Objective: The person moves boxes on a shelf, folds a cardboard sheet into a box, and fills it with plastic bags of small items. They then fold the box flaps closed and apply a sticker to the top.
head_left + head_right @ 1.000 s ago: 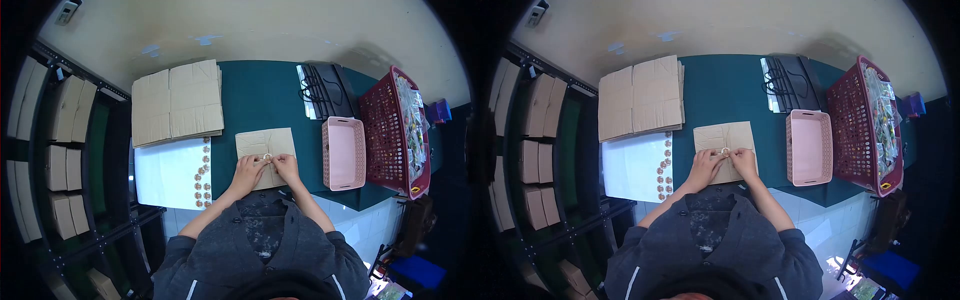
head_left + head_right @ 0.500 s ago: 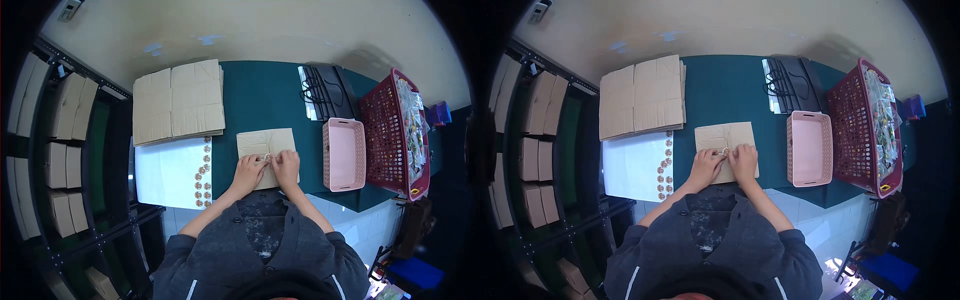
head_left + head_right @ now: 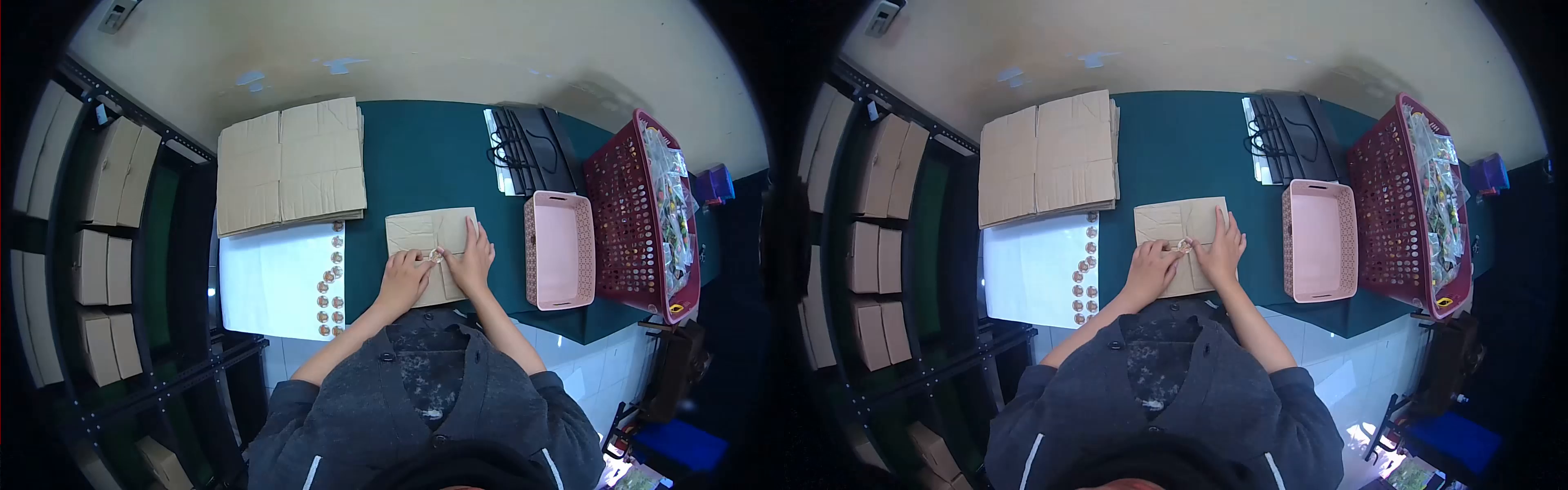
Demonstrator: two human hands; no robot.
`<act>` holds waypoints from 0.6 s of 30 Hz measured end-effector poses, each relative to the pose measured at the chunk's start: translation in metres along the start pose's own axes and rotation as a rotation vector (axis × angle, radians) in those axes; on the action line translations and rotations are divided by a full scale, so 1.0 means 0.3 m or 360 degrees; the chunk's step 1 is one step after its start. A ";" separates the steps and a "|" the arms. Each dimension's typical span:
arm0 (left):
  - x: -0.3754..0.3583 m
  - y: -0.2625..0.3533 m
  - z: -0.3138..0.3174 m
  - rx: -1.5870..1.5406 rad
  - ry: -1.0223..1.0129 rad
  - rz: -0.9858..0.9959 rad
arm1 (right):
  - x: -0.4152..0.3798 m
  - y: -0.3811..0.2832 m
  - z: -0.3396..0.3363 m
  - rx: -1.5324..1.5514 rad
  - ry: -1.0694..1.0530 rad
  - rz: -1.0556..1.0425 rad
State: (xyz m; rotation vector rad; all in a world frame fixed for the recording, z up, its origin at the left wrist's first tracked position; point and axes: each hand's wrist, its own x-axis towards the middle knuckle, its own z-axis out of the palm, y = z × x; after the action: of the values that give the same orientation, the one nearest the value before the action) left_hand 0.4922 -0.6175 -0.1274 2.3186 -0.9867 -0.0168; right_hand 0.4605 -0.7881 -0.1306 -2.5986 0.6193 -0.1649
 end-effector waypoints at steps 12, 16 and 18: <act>-0.002 -0.005 0.012 0.0040 0.0105 0.0083 | -0.015 -0.008 0.015 -0.0042 0.0118 -0.0046; 0.005 0.006 -0.025 -0.0149 0.0057 0.0054 | -0.016 0.006 -0.003 0.0126 0.0185 -0.0091; 0.004 0.010 -0.049 -0.0251 0.0046 0.0025 | -0.013 0.029 -0.013 0.0451 0.0180 0.0083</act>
State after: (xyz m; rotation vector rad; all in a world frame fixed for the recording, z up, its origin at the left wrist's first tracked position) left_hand 0.4946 -0.6122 -0.1135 2.1614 -0.9544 -0.0530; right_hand 0.4526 -0.7949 -0.1312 -2.3101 0.6511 -0.3578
